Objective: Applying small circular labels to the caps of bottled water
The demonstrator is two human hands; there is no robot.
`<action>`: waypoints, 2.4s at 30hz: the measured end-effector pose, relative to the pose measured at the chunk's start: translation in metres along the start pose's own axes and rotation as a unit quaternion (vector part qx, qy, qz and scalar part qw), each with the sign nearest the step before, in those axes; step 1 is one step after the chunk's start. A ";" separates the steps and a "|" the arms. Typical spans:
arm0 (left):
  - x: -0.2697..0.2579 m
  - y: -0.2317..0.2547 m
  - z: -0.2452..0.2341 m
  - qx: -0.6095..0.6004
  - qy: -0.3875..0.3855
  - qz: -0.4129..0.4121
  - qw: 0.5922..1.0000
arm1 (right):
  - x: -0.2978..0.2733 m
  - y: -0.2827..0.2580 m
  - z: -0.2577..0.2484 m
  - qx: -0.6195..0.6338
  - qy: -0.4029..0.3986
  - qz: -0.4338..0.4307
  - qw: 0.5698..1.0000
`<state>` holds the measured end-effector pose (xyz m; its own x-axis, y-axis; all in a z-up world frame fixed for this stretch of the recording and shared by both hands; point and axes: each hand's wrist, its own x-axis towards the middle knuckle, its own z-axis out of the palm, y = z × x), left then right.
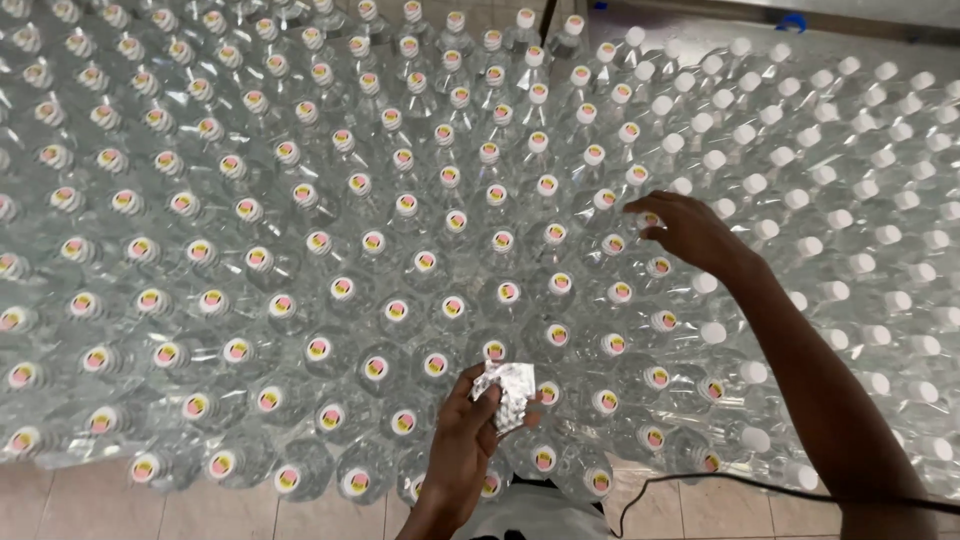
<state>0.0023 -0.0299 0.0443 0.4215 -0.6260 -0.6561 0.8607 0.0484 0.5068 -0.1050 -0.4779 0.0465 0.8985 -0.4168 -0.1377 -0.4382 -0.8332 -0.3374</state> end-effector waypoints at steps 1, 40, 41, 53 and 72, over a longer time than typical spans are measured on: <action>-0.001 0.004 0.005 0.047 -0.017 0.013 0.999 | 0.002 0.006 -0.001 -0.008 0.008 -0.002 1.000; -0.005 0.004 0.009 -0.090 -0.014 0.123 0.988 | 0.082 -0.126 0.000 0.283 0.228 0.029 0.931; -0.001 -0.002 0.004 -0.088 -0.016 0.125 0.988 | 0.089 -0.119 0.005 0.284 0.231 0.028 0.930; 0.013 -0.016 -0.007 -0.132 0.021 0.101 0.986 | 0.104 -0.074 0.019 0.210 0.099 -0.066 0.970; -0.010 0.010 0.019 -0.051 0.036 0.081 0.995 | 0.051 -0.159 -0.006 0.076 0.038 -0.058 0.995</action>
<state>0.0013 -0.0381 0.0664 0.5734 -0.5461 -0.6107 0.8028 0.2255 0.5520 0.0101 -0.3692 0.0990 0.9355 -0.3528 -0.0217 -0.3184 -0.8145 -0.4849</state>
